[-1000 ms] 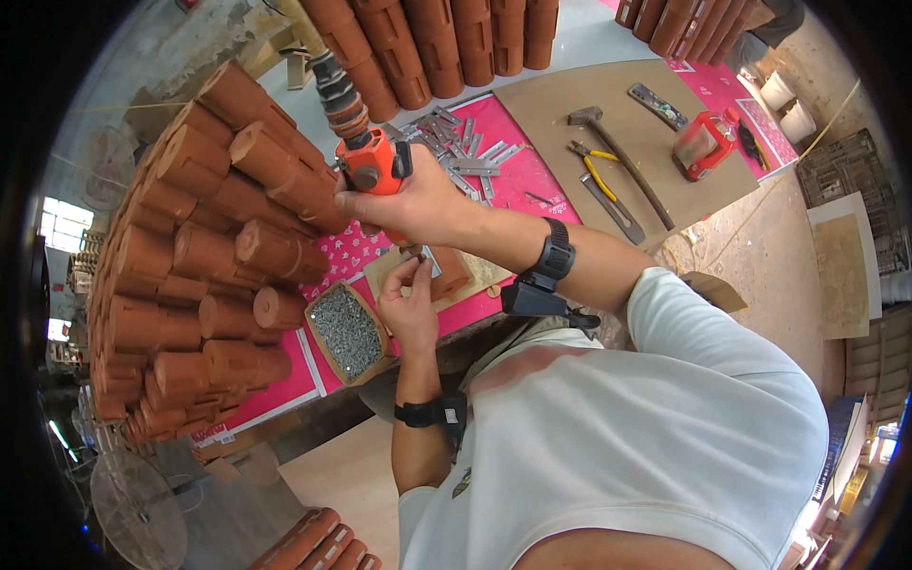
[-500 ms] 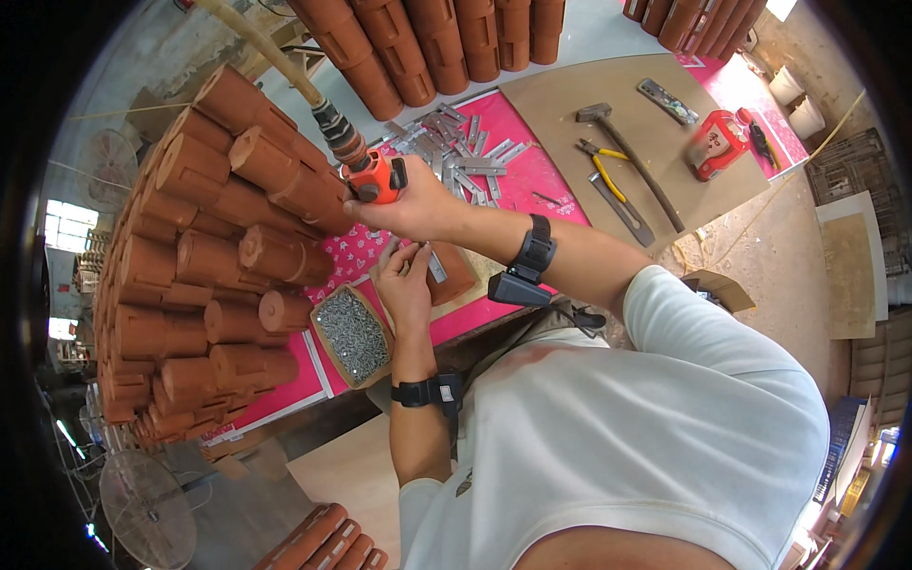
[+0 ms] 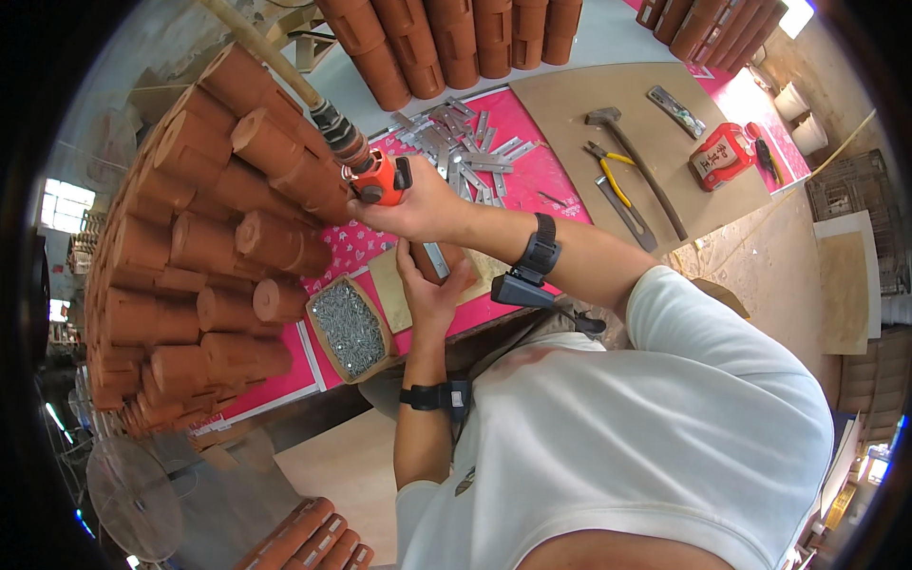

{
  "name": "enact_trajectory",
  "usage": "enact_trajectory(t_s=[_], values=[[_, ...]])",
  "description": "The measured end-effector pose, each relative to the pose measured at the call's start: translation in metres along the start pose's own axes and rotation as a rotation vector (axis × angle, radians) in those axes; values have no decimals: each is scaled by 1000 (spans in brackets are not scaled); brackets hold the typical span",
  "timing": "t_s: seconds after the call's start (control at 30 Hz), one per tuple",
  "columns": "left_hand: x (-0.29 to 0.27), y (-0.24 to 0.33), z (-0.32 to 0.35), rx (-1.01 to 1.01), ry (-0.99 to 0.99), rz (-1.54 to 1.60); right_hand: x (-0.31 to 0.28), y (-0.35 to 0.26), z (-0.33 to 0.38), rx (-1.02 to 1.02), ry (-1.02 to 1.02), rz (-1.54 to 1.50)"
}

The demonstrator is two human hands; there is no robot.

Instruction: The person is assembling cylindrical bamboo or wood components, possibly for a manufacturing task.

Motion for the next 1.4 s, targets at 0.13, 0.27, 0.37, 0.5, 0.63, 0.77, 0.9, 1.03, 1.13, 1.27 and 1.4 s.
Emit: enact_trajectory(t_s=[0.13, 0.27, 0.37, 0.5, 0.63, 0.77, 0.9, 1.03, 1.13, 1.27, 1.4], values=[[3, 2, 1, -1, 15, 21, 2, 4, -1, -10, 25, 45], [1, 6, 0, 44, 26, -58, 3, 11, 0, -18, 9, 92], [1, 8, -4, 60, 17, -71, 6, 20, 2, 5, 19, 93], [3, 4, -2, 91, 6, -177, 4, 11, 4, -16, -11, 142], [-3, 8, 0, 88, -22, -208, 3, 6, 3, -12, -63, 120], [-13, 42, -15, 168, -151, -431, -21, -24, 22, 31, 110, 10], [-22, 79, -33, 218, -502, -698, -46, -15, 45, 35, 156, 117], [-25, 82, -47, 139, -588, -706, -66, 2, 75, 168, 163, 120], [-34, 74, -49, 36, -565, -573, -76, 18, 94, 176, 214, 75], [-48, 59, -44, -22, -525, -420, -77, 25, 108, 142, 274, 75], [-58, 48, -41, -72, -530, -335, -74, 27, 115, 121, 284, 91]])
Point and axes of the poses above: each hand's wrist, its own z-axis away from the middle knuckle, its own x-axis out of the palm, y = z × x, the point moved 1 cm from there along -z, towards the middle knuckle, and after that the axes turned 8 degrees about x, right-handed, at the moved point
